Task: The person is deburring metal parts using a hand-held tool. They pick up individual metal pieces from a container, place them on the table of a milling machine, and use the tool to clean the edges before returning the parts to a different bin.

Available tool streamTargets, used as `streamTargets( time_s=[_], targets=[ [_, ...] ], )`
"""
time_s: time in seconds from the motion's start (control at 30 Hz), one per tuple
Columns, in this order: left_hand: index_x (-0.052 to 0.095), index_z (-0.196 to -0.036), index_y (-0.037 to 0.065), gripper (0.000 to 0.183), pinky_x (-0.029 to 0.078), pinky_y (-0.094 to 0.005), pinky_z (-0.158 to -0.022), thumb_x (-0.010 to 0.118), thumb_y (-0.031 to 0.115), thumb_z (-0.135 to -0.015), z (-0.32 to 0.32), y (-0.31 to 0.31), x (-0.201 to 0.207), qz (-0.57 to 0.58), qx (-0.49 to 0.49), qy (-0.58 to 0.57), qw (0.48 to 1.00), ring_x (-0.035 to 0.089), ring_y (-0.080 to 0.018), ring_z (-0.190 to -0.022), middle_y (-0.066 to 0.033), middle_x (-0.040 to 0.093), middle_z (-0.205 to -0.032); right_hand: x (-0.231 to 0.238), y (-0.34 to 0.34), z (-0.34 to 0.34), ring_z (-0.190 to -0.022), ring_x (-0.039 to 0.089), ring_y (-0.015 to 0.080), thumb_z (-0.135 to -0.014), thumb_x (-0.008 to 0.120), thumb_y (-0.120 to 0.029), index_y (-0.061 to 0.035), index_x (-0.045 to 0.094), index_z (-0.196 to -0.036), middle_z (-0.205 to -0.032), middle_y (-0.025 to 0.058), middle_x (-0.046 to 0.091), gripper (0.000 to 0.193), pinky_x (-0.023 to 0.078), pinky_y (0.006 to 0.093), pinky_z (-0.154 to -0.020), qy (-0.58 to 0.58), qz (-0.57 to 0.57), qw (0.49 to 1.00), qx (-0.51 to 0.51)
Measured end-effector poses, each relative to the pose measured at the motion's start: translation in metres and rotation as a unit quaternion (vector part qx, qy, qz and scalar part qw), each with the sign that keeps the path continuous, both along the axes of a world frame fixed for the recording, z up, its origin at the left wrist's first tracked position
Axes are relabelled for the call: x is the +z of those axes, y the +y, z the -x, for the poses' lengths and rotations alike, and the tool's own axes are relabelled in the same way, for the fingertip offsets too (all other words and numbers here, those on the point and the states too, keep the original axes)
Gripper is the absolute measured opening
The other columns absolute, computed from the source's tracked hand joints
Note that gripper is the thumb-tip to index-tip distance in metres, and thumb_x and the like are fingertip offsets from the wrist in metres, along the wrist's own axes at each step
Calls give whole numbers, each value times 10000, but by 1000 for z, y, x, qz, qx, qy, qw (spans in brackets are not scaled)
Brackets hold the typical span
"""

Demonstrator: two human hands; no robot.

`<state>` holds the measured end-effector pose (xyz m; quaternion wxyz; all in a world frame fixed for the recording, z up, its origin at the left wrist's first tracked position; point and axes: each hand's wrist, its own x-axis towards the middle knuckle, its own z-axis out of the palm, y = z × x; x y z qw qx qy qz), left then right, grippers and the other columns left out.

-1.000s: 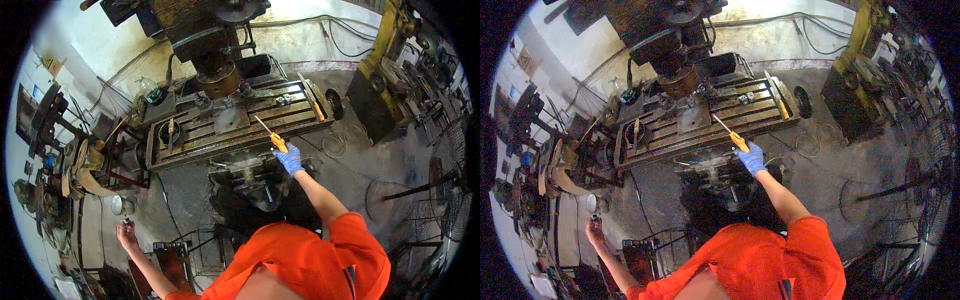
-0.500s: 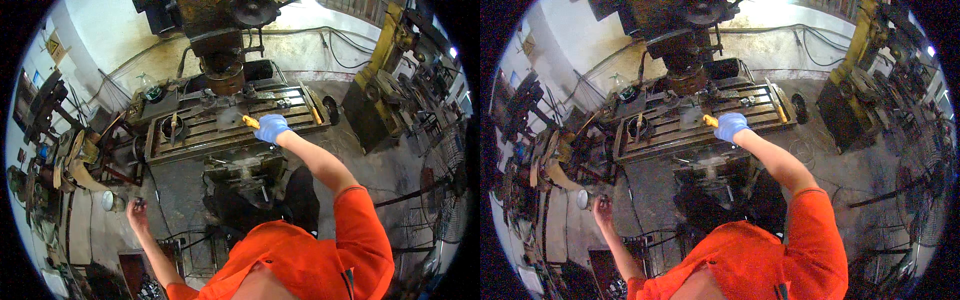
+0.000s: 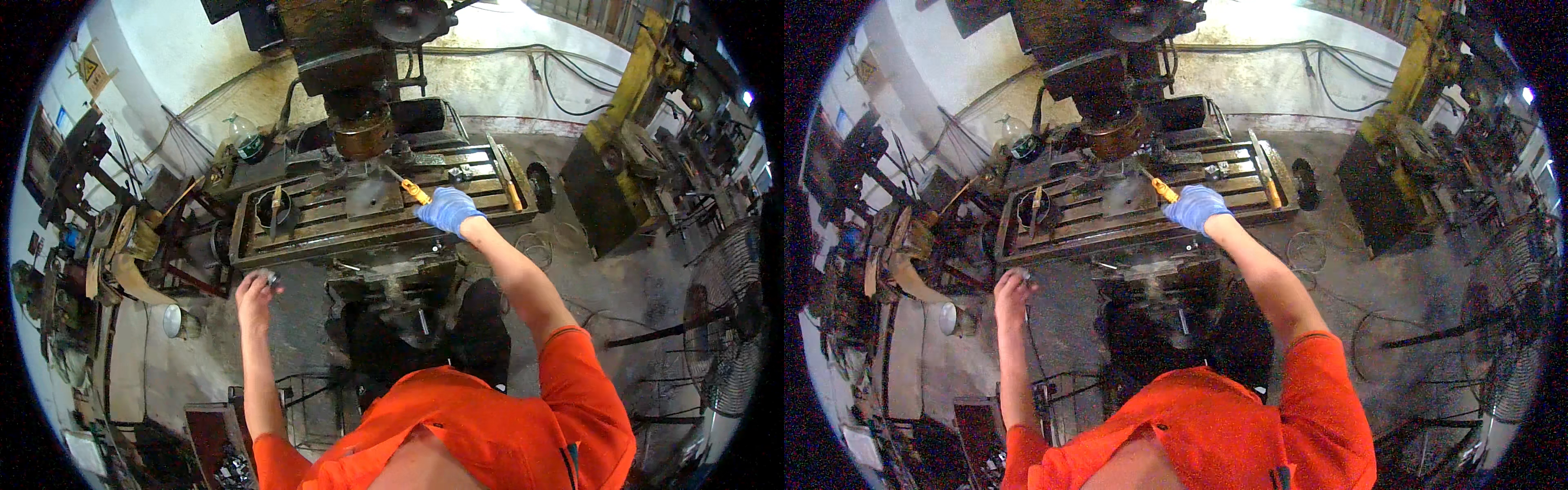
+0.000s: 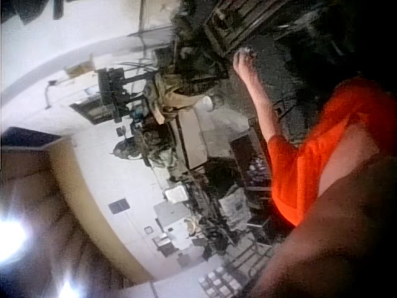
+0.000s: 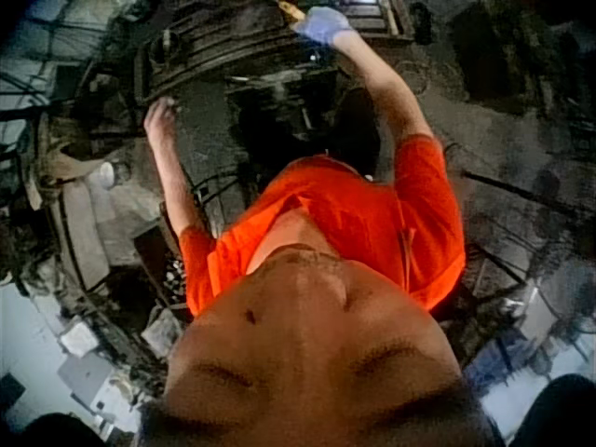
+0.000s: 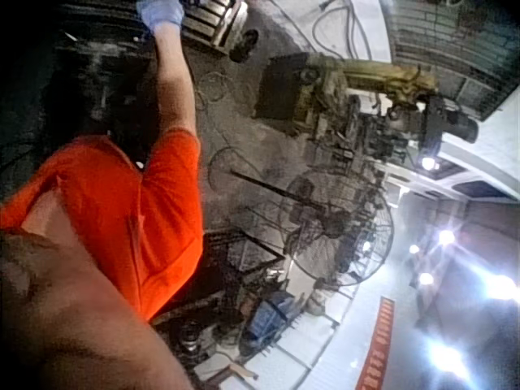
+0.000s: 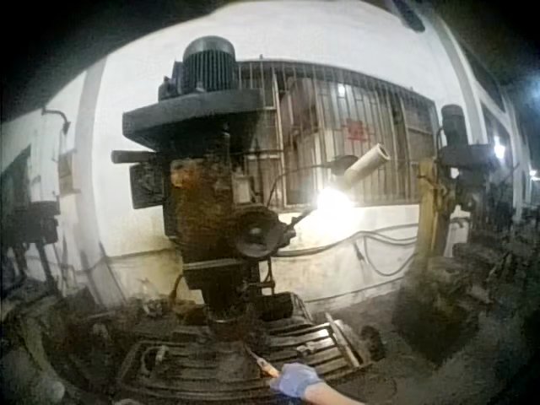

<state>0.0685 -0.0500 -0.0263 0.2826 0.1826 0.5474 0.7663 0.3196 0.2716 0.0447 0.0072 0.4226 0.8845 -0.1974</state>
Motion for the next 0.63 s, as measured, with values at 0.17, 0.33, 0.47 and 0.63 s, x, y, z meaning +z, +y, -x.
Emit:
streamTargets(
  time_s=[0.17,0.33,0.47,0.63],
  targets=[
    [537,-938,-71,259,462,-277,-557,580,123,-772,-37,97,7,74,-58,79,992,571,-168,-566,-105,590,-778,-9,-29,-6,-785,603,360,-681,552,-483,-5,642,-795,-817,220,616,500,474,414,-703,-21,57,986,155],
    [556,-796,-55,143,437,-235,-449,615,53,-724,-46,175,6,57,-88,137,985,561,-127,-533,-78,592,-691,-20,-32,-44,-738,596,354,-708,525,-543,-32,645,-751,-740,218,602,526,467,421,-676,-42,15,978,206],
    [580,-822,-3,161,461,-283,-488,606,117,-717,-23,224,1,197,-96,353,910,591,-144,-575,-97,597,-665,-24,-13,-57,-671,582,358,-709,513,-576,-39,639,-713,-679,201,594,551,451,437,-639,16,-58,988,144],
    [583,-862,58,235,478,-399,-688,648,176,-670,-17,261,-24,263,-5,616,742,620,-243,-765,-123,636,-828,-25,22,-62,-774,641,236,-706,634,-474,-72,656,-930,-782,99,665,462,482,341,-723,328,132,926,130]
  ],
)
